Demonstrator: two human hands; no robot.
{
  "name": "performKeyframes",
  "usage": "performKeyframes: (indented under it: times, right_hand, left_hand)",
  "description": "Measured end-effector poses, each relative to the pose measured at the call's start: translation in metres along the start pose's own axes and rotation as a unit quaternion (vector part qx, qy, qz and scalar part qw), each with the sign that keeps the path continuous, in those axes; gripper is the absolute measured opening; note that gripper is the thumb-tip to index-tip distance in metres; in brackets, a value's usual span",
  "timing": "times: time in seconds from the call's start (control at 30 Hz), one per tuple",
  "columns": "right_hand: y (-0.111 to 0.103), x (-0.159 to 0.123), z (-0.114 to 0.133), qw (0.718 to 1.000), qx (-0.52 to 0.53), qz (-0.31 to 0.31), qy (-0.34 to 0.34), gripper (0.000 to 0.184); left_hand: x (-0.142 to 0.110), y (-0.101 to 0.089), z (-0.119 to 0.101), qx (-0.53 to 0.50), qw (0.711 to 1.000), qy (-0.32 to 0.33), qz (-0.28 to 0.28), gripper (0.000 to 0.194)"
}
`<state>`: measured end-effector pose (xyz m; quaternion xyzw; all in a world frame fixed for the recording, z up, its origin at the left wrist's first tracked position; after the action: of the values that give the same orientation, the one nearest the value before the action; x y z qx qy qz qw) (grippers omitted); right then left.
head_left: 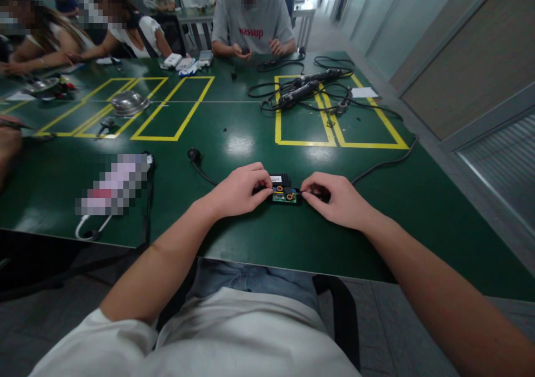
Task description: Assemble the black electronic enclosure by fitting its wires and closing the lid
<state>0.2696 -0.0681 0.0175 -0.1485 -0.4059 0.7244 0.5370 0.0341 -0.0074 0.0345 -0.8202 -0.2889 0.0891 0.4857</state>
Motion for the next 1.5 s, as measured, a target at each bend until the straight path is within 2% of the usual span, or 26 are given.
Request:
performKeyframes:
  times: [0.17,0.33,0.43,0.53,0.63,0.7,0.8,0.87,1.0,1.13,1.23,1.37,1.43,1.5]
  right_hand:
    - [-0.001,0.0,-0.004,1.0,0.001,0.016,0.005,0.008]
    - [0.0,0.0,-0.006,1.0,0.002,0.011,0.001,0.008]
    - [0.0,0.0,-0.006,1.0,0.0,0.009,0.003,0.006]
    - [0.0,0.001,-0.006,1.0,0.004,0.013,0.009,0.008]
    - [0.0,0.001,-0.007,1.0,0.014,0.021,0.016,0.014]
    - [0.001,0.0,-0.008,0.999,0.027,0.023,0.021,0.019]
    - [0.001,0.0,-0.01,0.999,0.044,0.015,0.027,0.029]
    - [0.002,0.0,-0.01,0.998,0.049,0.012,0.029,0.036]
    - [0.004,0.0,-0.01,0.998,0.056,0.017,0.036,0.043]
    - [0.003,-0.001,-0.008,0.998,0.053,0.02,0.037,0.043]
    - [0.003,-0.001,-0.008,0.998,0.048,0.023,0.032,0.041]
    - [0.002,-0.001,-0.009,0.998,0.045,0.019,0.036,0.038]
    - [0.002,-0.001,-0.009,0.998,0.039,0.02,0.035,0.031]
    - [0.002,0.0,-0.007,0.999,0.026,0.025,0.029,0.018]
  left_hand:
    - [0.002,0.004,0.005,0.006,1.0,0.004,0.02,0.011]
    - [0.005,0.004,0.007,0.024,0.999,0.015,-0.025,0.016]
    - [0.009,0.007,0.013,0.041,0.999,-0.016,-0.028,0.03]
    - [0.012,0.01,0.022,0.041,0.997,-0.059,-0.014,0.031]
    - [0.012,0.008,0.026,0.043,0.995,-0.084,-0.028,0.031]
    - [0.01,0.005,0.023,0.039,0.996,-0.068,-0.051,0.033]
    - [0.007,0.001,0.012,0.003,0.997,-0.005,-0.081,0.036]
    - [0.005,0.001,0.005,-0.016,0.997,0.034,-0.066,0.036]
    - [0.005,0.01,-0.001,-0.017,0.997,0.071,0.032,0.027]
    - [0.005,0.011,-0.002,-0.022,0.996,0.067,0.048,0.028]
    - [0.006,0.011,-0.001,-0.045,0.998,0.046,0.028,0.029]
    - [0.008,0.01,0.009,-0.036,0.998,-0.042,-0.032,0.036]
    - [0.009,0.01,0.015,-0.004,0.996,-0.081,-0.043,0.033]
    - [0.008,0.01,0.017,0.022,0.995,-0.087,-0.041,0.024]
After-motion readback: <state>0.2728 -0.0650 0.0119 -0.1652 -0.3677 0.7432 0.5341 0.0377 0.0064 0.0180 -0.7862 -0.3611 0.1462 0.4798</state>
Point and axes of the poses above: each hand's wrist, its own x-axis towards the middle knuckle, its own y-axis out of the palm, z = x × y, the point moved 4 cm from there along x, towards the middle knuckle, and after that the axes turned 5 degrees about z, right-handed, at the moved point
